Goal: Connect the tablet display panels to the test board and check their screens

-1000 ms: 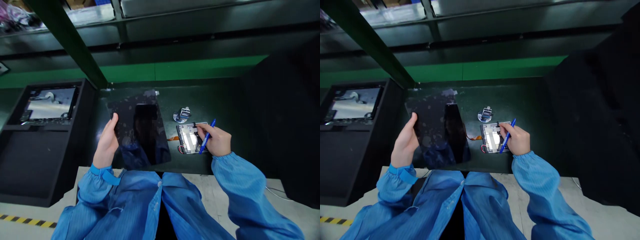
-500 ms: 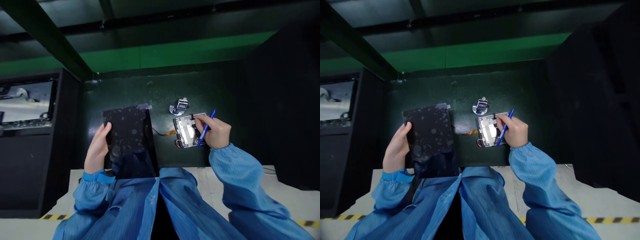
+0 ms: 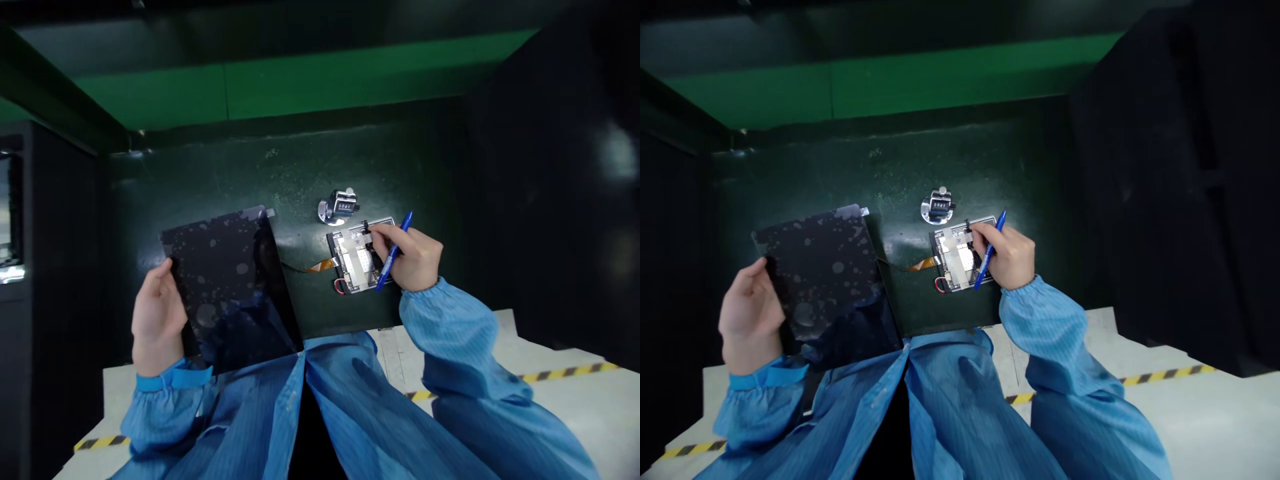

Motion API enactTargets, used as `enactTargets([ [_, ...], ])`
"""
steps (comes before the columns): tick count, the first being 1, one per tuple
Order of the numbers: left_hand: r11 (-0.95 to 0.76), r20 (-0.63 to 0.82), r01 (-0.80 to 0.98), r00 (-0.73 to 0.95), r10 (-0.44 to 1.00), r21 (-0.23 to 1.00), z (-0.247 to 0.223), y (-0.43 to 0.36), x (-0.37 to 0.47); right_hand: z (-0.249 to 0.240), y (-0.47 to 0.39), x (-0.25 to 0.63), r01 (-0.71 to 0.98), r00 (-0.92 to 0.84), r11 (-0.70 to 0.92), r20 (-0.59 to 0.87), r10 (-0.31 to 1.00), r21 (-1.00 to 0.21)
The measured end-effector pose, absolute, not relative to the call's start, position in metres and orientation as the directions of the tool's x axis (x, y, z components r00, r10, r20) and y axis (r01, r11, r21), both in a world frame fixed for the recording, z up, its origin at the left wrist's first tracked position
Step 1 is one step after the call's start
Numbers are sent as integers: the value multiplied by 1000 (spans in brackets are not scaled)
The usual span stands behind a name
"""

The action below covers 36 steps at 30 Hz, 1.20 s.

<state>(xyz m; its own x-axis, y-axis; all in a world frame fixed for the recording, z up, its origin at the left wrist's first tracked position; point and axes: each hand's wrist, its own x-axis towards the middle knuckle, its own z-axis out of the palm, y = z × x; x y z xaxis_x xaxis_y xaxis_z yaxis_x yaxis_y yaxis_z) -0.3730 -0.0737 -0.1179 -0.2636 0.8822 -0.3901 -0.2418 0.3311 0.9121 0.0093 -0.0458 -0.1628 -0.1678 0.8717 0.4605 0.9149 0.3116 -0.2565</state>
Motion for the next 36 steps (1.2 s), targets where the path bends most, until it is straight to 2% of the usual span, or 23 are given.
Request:
enactTargets([
  [4,334,-390,-245,-239,889,910,-118,-75,-372,-162,-47,9,909,-183,333,480,858,-250],
  [10,332,-531,-499,-332,780,800,-108,-72,-363,-162,-47,9,916,-192,333,484,854,-224],
  [13,315,-553,-551,-342,760,773,-105,-70,-359,-161,-47,9,913,-205,349,500,842,-213],
  [20,300,-510,-511,-341,790,806,-105,-71,-357,-161,-47,9,916,-201,339,486,851,-213],
  [27,314,-519,-514,-321,792,798,-104,-71,-358,-162,-47,8,909,-207,359,517,831,-213],
  [36,319,-536,-524,-337,774,790,-104,-70,-357,-161,-47,9,918,-191,327,475,859,-223],
])
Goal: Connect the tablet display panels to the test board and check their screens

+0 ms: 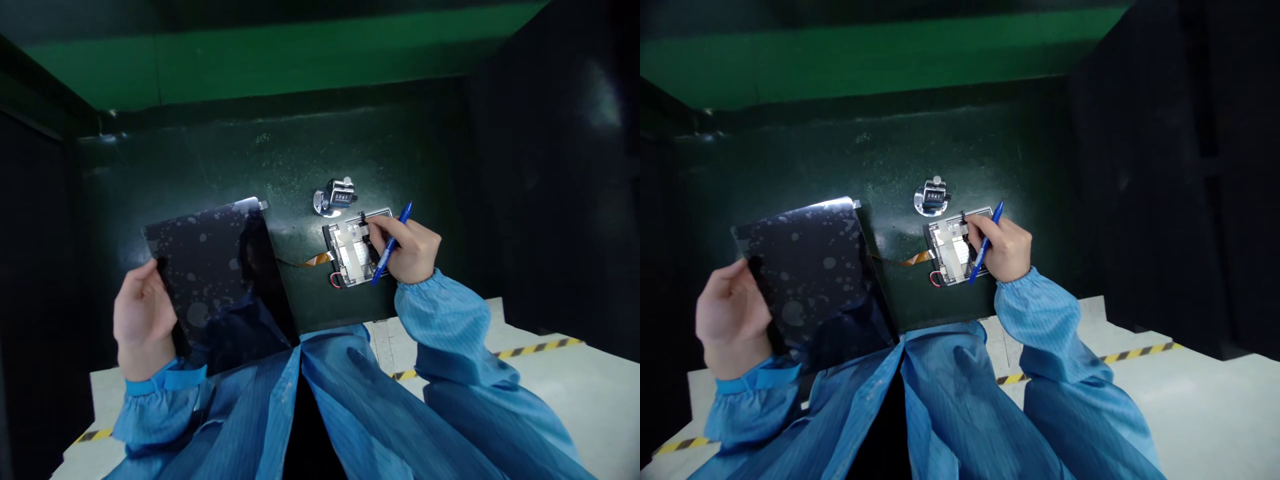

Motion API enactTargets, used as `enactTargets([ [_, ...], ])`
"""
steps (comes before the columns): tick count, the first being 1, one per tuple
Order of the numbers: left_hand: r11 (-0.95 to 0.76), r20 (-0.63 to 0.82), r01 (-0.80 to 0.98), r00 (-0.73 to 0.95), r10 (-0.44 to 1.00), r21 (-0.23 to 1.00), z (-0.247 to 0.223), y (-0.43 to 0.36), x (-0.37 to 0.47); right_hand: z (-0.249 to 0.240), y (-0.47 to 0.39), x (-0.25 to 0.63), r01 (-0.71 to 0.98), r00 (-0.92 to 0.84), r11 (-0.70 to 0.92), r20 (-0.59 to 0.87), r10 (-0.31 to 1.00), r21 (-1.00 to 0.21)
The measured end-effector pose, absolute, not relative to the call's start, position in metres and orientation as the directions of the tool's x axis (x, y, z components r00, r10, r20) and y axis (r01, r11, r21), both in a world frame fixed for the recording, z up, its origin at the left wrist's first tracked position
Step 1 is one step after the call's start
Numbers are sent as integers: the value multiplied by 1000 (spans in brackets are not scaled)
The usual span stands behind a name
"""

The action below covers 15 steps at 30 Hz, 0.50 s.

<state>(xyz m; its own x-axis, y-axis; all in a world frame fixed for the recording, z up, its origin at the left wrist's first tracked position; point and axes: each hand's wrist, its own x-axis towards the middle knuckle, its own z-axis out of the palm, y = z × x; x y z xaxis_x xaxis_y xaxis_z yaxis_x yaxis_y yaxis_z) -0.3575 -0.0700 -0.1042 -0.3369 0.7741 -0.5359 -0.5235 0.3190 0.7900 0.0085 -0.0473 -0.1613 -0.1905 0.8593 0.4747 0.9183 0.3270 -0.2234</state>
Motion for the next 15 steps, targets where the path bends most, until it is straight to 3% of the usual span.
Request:
enactTargets([
  [9,331,-530,-508,-316,787,795,-107,-72,-362,-163,-46,8,904,-199,364,534,822,-223],
  [15,347,-569,-531,-338,750,773,-104,-70,-360,-163,-47,8,916,-184,331,498,847,-225],
])
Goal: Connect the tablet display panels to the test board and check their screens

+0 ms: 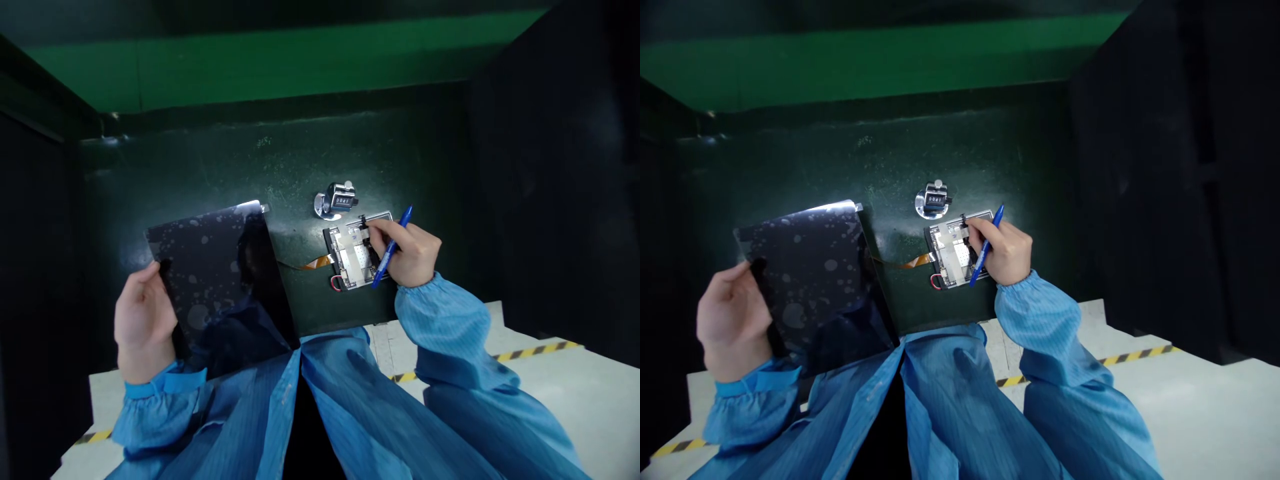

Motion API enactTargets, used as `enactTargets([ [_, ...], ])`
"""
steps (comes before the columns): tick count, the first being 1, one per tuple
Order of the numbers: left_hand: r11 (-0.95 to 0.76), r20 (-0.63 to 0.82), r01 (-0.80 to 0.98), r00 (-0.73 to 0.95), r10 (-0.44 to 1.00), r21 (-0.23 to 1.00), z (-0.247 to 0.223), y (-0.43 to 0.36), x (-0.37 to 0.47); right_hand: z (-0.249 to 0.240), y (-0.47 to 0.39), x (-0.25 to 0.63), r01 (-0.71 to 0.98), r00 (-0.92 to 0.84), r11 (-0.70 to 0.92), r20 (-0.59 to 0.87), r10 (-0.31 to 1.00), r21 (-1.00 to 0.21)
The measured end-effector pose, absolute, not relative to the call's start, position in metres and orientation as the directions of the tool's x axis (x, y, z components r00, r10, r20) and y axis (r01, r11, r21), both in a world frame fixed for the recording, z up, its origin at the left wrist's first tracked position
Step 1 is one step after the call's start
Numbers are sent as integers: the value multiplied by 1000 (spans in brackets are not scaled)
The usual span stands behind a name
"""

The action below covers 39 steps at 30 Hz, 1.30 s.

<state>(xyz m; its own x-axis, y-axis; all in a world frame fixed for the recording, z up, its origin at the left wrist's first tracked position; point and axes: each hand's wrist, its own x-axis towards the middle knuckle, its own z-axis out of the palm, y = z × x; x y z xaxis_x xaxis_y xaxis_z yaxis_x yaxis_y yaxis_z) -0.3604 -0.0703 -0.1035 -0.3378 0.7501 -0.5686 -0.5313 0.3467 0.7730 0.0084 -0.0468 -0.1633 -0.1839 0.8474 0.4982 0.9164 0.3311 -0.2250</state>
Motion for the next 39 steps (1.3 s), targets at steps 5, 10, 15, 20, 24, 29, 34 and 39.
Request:
enactTargets([
  [5,354,-588,-554,-327,740,753,-102,-69,-360,-164,-47,9,909,-185,340,496,848,-242],
  [10,362,-599,-554,-334,728,749,-103,-70,-360,-166,-46,10,897,-202,378,547,813,-230],
  [15,392,-594,-528,-289,751,753,-106,-72,-363,-166,-44,11,889,-208,386,533,820,-247],
  [20,406,-573,-483,-267,775,776,-110,-73,-367,-166,-43,10,887,-244,422,583,775,-190],
  [24,406,-565,-473,-263,782,782,-109,-72,-367,-167,-42,11,907,-211,374,560,801,-192],
  [29,422,-582,-481,-253,773,769,-107,-71,-365,-167,-42,11,895,-220,394,563,797,-209],
  [34,431,-600,-502,-242,762,750,-109,-71,-366,-166,-42,10,902,-210,372,531,821,-220],
  [39,435,-597,-496,-230,769,752,-111,-72,-368,-166,-41,12,874,-264,452,606,750,-180],
])
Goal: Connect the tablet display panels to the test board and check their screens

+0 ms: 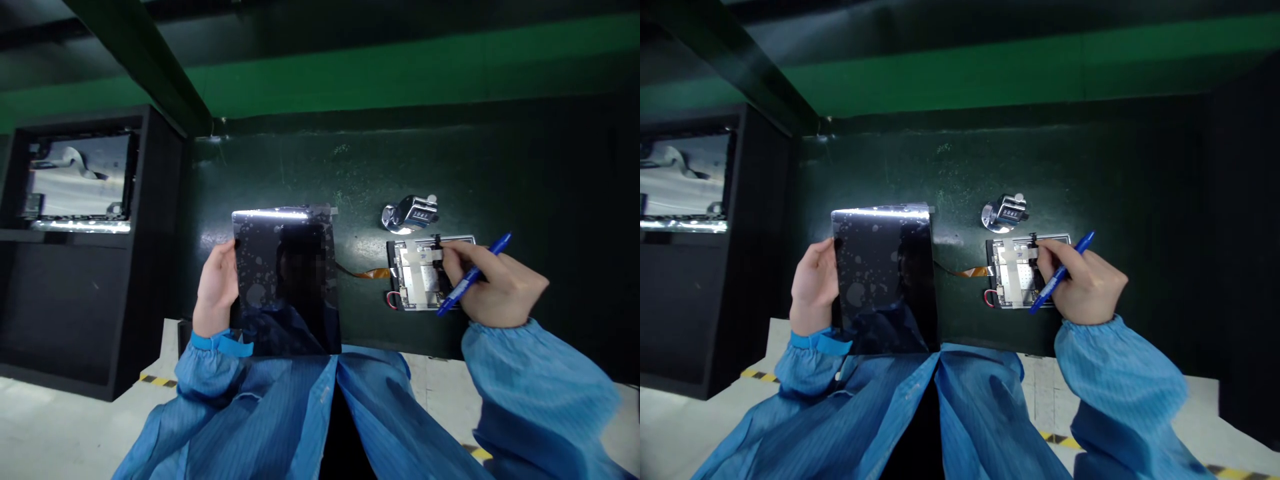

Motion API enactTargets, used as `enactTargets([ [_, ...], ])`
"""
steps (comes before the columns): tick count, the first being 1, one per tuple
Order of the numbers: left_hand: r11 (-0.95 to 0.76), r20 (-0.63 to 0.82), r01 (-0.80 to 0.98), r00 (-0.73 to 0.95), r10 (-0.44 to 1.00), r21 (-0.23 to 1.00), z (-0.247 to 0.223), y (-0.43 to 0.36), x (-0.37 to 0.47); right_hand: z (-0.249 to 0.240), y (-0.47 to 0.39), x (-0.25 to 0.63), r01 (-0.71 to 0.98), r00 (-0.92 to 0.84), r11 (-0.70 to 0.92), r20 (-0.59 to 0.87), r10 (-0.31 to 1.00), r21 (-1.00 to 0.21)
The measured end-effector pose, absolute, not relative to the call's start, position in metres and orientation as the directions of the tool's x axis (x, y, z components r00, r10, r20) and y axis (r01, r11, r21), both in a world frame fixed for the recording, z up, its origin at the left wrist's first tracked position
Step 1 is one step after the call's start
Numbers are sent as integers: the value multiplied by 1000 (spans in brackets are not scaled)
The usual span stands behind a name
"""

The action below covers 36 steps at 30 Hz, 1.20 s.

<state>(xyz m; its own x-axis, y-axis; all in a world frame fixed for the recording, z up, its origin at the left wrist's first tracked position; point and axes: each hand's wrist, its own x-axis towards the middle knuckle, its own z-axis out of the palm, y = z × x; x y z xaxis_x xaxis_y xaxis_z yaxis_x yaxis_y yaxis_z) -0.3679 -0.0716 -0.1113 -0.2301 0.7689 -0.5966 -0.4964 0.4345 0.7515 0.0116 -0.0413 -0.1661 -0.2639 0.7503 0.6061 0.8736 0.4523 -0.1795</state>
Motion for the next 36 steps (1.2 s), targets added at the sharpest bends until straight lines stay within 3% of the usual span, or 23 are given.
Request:
enactTargets([
  [5,424,-594,-503,-242,767,753,-111,-71,-367,-167,-42,12,898,-214,380,533,819,-223],
  [15,426,-595,-491,-261,760,760,-108,-70,-365,-171,-41,12,898,-203,390,593,779,-206],
  [27,365,-548,-517,-259,795,774,-108,-71,-363,-164,-45,9,913,-186,330,472,862,-241],
  [36,372,-557,-521,-259,789,769,-109,-71,-364,-165,-43,9,873,-259,438,555,790,-216],
])
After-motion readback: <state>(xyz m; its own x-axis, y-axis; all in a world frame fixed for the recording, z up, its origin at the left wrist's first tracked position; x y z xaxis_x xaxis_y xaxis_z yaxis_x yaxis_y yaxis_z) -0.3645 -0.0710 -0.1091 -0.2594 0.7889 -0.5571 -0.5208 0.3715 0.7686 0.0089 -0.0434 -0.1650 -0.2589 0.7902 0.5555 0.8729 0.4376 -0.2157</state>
